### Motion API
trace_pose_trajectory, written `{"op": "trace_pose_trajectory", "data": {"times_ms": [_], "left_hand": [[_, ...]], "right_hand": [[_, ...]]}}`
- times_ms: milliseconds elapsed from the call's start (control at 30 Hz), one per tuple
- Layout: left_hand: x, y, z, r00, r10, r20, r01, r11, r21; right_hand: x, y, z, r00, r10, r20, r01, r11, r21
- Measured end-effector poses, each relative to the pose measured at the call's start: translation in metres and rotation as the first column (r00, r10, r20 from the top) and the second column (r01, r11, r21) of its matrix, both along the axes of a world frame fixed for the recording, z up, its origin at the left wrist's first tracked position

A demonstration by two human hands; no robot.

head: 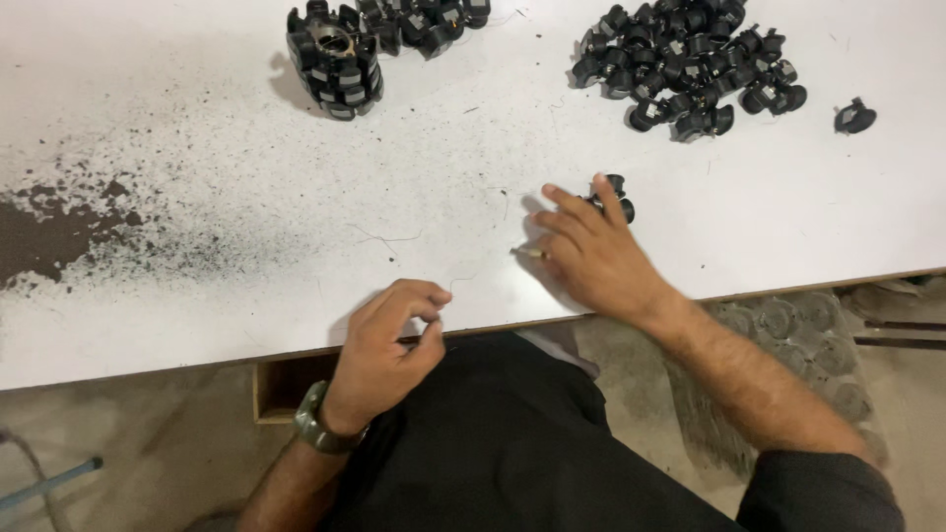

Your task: The person sits at a white workbench and assembles black plastic blade components onto metal hub pieces, pressing each blade into place by hand one at a time. Completed assemblies are set aside and stacked into molded trays on the table.

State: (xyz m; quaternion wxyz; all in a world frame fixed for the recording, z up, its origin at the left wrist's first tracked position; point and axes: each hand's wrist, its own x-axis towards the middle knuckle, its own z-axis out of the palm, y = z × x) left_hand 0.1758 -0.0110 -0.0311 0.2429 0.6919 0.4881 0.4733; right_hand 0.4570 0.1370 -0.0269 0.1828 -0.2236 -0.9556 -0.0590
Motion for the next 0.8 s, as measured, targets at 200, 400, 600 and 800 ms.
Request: {"op": "trace_pose_trajectory", "data": {"times_ms": [200,400,600,800], "left_hand": [[-0.078,-0.05,0.007,0.946,0.277,-0.168,-0.307,0.931,-0.195],[-0.116,-0.071,0.062,0.522,0.575,-0.63,-0.573,0.784,0.24],[-0.103,0.044,0.068,0.862,0.423,-0.279,-0.42,0.904,0.075],[-0.071,0.197,0.123,0.647,0.398,-0.651,-0.675,0.696,-0.245]], "right_hand": [[0.018,0.098,0.014,0.993,-0.117,-0.022,0.117,0.992,0.035],[-0.042,0.092,0.021,0.949,-0.12,-0.293,0.143,0.988,0.06],[-0.134,-0.044,0.012,0.905,0.22,-0.364,-0.405,0.712,-0.574],[-0.131,-0.117,0.022,0.713,0.483,-0.508,-0.686,0.329,-0.649]]}}
